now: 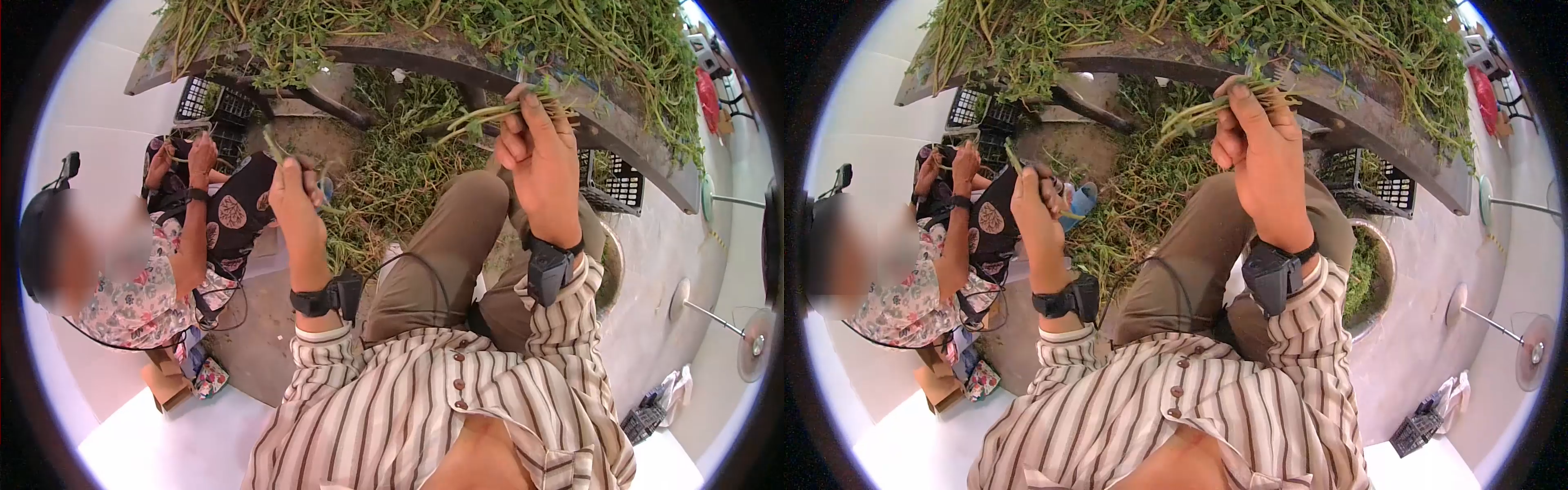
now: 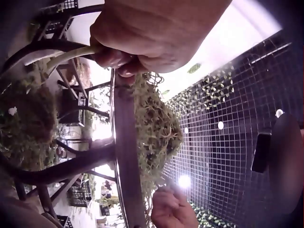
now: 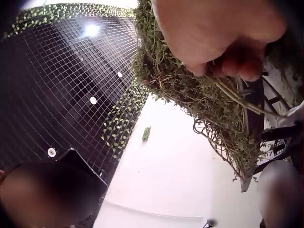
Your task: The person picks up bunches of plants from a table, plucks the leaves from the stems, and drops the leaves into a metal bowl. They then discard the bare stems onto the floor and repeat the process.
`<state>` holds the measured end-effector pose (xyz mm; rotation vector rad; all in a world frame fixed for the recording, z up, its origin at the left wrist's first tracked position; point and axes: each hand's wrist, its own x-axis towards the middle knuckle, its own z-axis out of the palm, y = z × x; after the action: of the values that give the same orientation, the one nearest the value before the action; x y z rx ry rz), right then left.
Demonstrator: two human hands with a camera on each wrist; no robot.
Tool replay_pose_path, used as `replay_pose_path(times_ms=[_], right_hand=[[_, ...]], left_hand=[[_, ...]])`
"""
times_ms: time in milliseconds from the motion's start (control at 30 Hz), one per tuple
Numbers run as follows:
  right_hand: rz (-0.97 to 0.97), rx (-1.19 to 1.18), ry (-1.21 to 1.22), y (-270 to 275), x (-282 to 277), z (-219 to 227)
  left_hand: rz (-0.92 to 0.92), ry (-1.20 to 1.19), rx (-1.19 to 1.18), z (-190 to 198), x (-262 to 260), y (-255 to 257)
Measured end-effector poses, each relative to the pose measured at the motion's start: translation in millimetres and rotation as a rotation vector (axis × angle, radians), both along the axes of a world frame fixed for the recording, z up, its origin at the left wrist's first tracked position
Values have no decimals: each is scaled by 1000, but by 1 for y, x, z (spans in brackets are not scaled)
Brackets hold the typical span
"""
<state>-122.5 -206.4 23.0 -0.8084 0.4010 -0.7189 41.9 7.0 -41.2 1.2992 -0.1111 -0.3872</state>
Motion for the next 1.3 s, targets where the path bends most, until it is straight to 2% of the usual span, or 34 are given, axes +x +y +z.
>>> replay_pose_path(times_ms=[267,333,367,433,467,533,600,667,733,767,800,833,867,900,1067,1100,1133,1200,1300], right_hand=[[2,-138,114,9,-7,-6],[134,-190,169,10,-12,-8],[168,-187,213,13,-11,-7],[217,-217,256,15,-10,-8],[274,-246,299,16,-10,-9],[260,-229,253,18,-9,-12],[355,-266,261,21,-9,-9],[364,-271,276,24,-11,-8],[362,-275,293,25,-14,-8],[289,-195,270,24,-16,-9],[216,-114,247,24,-19,-9],[213,-114,248,22,-22,-9],[107,-90,230,17,-26,-10],[0,-65,212,12,-30,-11],[-164,2,136,-16,-53,-8],[-173,5,93,-20,-57,-10],[-182,6,49,-24,-59,-12],[-151,30,15,-27,-60,-14],[-125,6,57,-20,-56,-9]], left_hand=[[-249,-285,323,19,-28,-48],[-384,-501,375,32,-41,-64],[-390,-501,373,36,-44,-68],[-558,-636,461,41,-49,-75],[-558,-636,459,41,-51,-78],[-608,-827,470,38,-57,-82],[-593,-822,441,32,-64,-80],[-579,-815,414,31,-68,-76],[-670,-781,476,34,-72,-71],[-673,-784,475,36,-71,-68],[-691,-679,521,37,-69,-64],[-708,-573,567,38,-66,-60],[-712,-572,566,36,-62,-56],[-631,-582,593,32,-58,-51],[-369,-622,562,2,-26,-15],[-388,-458,576,4,-24,-8],[-388,-454,577,1,-20,-3],[-341,-235,472,-10,-16,7],[-390,-218,473,-6,-19,4]])
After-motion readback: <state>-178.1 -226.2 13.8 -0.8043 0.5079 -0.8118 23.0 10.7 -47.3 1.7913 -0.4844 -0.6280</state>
